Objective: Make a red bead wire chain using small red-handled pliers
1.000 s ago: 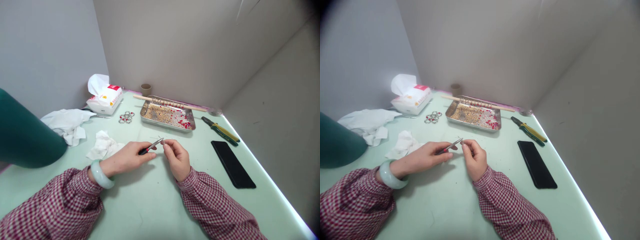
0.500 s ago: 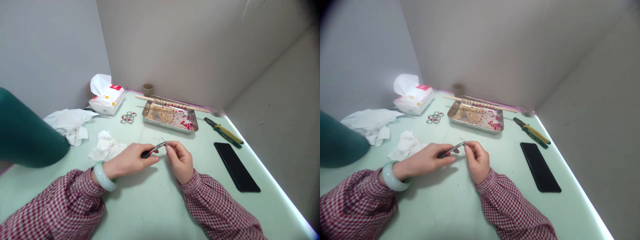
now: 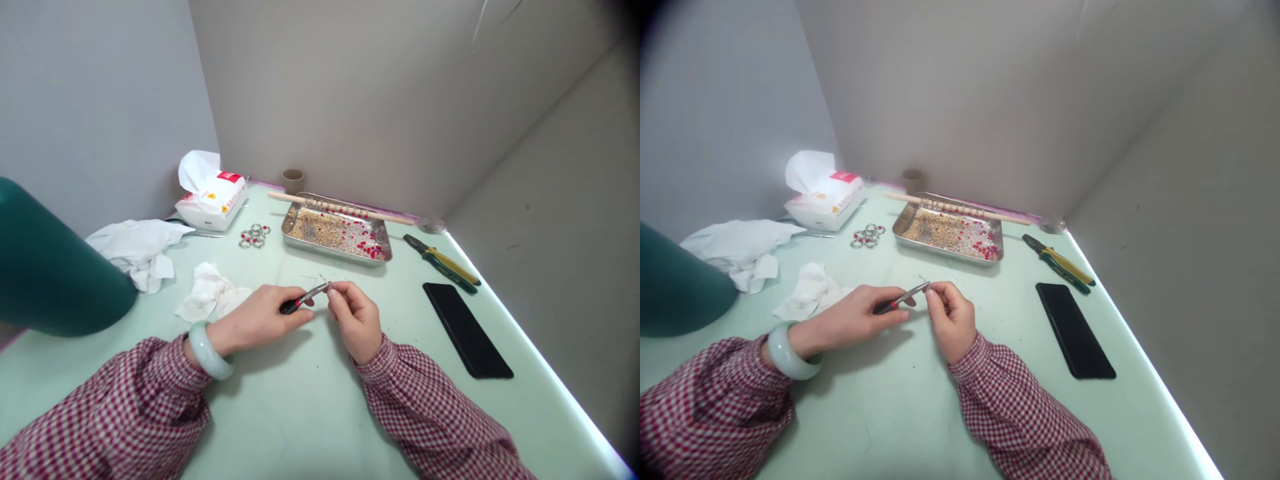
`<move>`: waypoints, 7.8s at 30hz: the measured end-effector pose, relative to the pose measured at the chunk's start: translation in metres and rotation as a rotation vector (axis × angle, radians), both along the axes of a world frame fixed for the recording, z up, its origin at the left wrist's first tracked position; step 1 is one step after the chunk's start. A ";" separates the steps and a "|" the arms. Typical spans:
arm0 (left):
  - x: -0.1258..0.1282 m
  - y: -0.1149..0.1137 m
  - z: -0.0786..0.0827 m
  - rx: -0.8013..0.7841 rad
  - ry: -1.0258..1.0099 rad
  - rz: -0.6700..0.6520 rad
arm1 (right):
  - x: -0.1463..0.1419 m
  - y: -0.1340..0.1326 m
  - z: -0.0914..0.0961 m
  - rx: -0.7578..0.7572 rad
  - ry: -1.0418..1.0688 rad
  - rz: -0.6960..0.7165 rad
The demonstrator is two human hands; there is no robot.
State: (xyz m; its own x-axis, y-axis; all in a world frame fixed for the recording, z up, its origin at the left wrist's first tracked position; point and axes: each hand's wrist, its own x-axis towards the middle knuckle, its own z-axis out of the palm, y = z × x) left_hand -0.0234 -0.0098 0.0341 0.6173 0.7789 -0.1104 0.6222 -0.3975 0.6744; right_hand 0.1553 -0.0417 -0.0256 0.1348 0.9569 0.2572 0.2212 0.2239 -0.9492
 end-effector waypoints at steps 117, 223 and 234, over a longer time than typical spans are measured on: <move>-0.004 0.003 -0.005 0.103 0.021 0.007 | -0.001 0.002 -0.005 -0.007 0.061 -0.017; -0.006 0.005 0.000 -0.078 0.029 -0.016 | -0.003 0.000 0.001 -0.089 0.058 -0.046; -0.005 0.005 -0.001 -0.047 0.041 0.013 | -0.004 -0.001 0.001 -0.052 0.026 -0.023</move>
